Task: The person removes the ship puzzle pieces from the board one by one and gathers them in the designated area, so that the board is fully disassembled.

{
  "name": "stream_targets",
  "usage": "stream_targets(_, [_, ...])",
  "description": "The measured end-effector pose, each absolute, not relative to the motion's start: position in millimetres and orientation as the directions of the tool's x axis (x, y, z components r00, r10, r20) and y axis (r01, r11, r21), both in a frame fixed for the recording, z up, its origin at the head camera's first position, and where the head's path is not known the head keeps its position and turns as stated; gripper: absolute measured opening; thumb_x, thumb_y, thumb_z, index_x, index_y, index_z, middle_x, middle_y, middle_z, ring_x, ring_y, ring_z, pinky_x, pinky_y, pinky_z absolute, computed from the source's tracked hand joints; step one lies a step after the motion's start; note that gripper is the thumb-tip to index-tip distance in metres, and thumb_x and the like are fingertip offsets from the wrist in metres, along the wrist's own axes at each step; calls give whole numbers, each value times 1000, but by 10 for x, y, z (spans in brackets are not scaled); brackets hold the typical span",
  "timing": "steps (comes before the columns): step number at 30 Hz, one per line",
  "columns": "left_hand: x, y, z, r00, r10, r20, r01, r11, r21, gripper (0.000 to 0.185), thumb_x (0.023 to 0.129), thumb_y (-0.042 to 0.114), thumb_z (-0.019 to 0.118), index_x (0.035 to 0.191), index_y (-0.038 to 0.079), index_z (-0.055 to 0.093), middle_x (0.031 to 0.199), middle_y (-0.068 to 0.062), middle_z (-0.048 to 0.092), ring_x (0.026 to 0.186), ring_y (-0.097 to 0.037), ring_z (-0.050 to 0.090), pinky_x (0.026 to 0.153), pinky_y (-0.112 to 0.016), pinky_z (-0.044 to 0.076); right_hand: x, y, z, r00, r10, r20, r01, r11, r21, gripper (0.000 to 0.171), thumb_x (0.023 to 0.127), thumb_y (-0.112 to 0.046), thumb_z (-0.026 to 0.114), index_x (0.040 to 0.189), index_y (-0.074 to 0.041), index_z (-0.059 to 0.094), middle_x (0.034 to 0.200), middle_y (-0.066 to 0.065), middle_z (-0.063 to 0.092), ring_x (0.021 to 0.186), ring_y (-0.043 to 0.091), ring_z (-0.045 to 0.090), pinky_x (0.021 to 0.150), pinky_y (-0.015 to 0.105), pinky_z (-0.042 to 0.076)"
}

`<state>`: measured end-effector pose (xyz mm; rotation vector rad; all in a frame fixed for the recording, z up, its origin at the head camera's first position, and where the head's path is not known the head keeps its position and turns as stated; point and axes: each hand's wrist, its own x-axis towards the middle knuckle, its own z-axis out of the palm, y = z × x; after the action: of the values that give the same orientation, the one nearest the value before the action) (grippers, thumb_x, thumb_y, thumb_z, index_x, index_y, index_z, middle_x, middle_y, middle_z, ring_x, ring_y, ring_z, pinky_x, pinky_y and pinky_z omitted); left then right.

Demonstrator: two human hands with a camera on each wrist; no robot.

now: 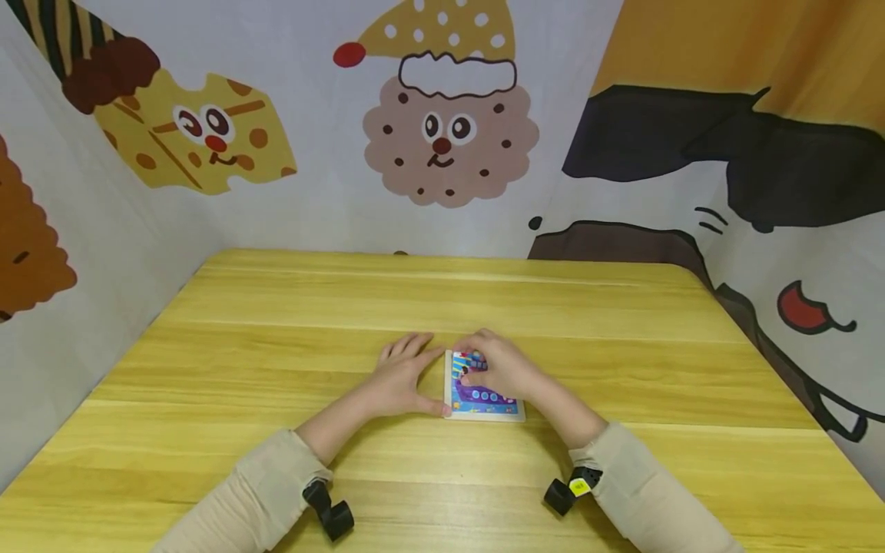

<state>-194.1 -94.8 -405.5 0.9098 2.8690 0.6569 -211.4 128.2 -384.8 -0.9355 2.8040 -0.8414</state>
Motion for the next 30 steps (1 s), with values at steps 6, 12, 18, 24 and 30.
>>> stream_targets(6, [-1942, -951, -4059, -817, 572, 72, 547, 729, 412, 103, 69, 70, 70, 148, 12, 37, 156, -18, 19, 140, -39, 13, 108, -59, 9, -2095, 1317, -3900, -815, -561, 147, -534, 629, -565, 48, 82, -16, 77, 126, -10, 61, 117, 6, 57, 103, 22, 55, 90, 44, 46])
stream_targets(12, [-1939, -942, -4056, -817, 573, 67, 545, 729, 413, 104, 68, 71, 68, 148, 13, 37, 156, -17, 18, 141, -39, 12, 109, -59, 8, -2085, 1377, -3973, -816, -541, 203, -527, 551, -647, 42, 84, -9, 73, 124, -10, 63, 113, 2, 59, 99, 20, 55, 87, 41, 47])
stream_targets(18, [-1937, -945, -4058, -824, 562, 75, 537, 732, 419, 105, 67, 72, 69, 147, 13, 39, 156, -17, 19, 141, -39, 13, 109, -58, 8, -2094, 1412, -4018, -836, -501, 225, -488, 489, -723, 32, 89, -3, 66, 120, -12, 67, 94, -3, 60, 83, 16, 52, 73, 32, 48])
stream_targets(24, [-1929, -940, -4058, -825, 560, 79, 537, 733, 418, 104, 67, 71, 70, 147, 13, 39, 155, -16, 20, 141, -38, 14, 109, -58, 9, -2087, 1422, -4026, -853, -470, 226, -462, 479, -746, 30, 90, -4, 65, 118, -14, 69, 91, -5, 64, 76, 16, 54, 65, 30, 48])
stream_targets(30, [-1923, -939, -4051, -825, 560, 71, 534, 735, 417, 105, 67, 71, 70, 148, 13, 38, 156, -16, 20, 141, -38, 13, 109, -58, 8, -2074, 1430, -3991, -865, -430, 258, -444, 418, -792, 27, 89, -4, 66, 115, -11, 71, 84, -3, 65, 70, 17, 53, 56, 27, 45])
